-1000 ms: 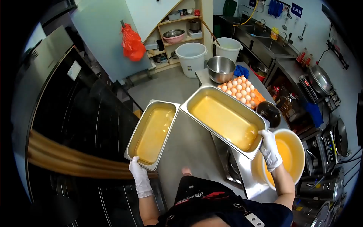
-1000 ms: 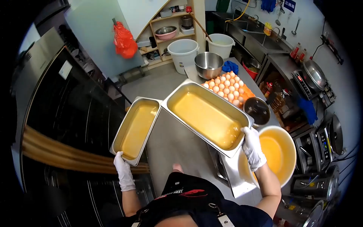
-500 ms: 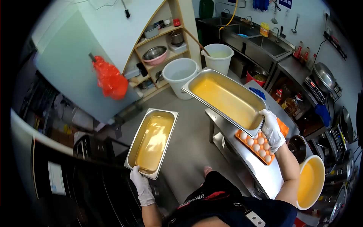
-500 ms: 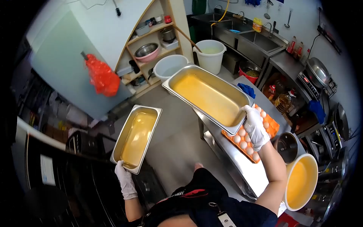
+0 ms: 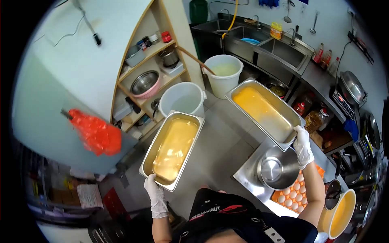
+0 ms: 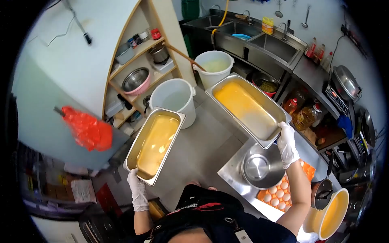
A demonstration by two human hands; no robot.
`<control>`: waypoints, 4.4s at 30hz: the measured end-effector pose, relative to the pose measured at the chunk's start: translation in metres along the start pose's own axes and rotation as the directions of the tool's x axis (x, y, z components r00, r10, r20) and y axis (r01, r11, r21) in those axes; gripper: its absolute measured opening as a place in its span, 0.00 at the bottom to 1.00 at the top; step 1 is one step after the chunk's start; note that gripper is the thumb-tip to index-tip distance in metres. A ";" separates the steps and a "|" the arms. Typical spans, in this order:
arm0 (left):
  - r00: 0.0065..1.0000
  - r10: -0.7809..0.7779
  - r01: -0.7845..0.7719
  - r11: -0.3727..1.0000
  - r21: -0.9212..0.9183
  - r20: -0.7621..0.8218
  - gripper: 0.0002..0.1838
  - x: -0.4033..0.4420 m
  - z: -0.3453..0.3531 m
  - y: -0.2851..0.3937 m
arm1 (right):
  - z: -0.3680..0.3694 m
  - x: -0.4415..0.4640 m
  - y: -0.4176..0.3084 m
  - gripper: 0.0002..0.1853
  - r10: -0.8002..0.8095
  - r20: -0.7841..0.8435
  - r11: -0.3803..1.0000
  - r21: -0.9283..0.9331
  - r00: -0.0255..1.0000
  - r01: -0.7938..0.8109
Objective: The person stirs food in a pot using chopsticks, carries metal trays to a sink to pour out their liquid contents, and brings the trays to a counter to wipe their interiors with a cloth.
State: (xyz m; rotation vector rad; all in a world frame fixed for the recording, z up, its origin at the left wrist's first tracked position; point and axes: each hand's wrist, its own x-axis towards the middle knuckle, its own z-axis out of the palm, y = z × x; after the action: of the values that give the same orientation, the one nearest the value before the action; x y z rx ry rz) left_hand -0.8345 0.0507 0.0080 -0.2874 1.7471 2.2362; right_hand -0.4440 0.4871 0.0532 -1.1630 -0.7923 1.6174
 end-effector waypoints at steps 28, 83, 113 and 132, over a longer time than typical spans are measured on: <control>0.749 -0.333 0.226 0.941 0.251 0.573 0.13 0.290 0.660 -0.070 | 0.084 0.356 -0.067 0.12 -0.095 -0.648 0.954 0.158 0.756 0.255; 0.387 -0.603 0.501 0.772 0.390 0.697 0.20 0.239 1.349 -0.432 | -0.007 0.896 -0.261 0.04 -0.817 -0.090 0.091 -0.995 0.569 -0.026; 0.233 -0.900 0.386 0.432 0.815 0.367 0.17 0.206 1.368 -0.441 | -0.015 0.796 -0.285 0.13 -0.775 -0.523 0.526 -0.845 0.354 -0.096; 0.341 -0.289 -0.622 0.644 0.445 0.895 0.04 0.209 1.419 -0.410 | -0.033 0.787 -0.262 0.15 -0.737 -0.550 0.582 -0.812 0.393 -0.043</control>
State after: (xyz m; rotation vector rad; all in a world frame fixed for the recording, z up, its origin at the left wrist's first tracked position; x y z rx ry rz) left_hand -0.8615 1.5395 -0.0863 1.2550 1.7165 0.9633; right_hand -0.3978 1.3153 0.0216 -1.9292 -0.9073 0.0276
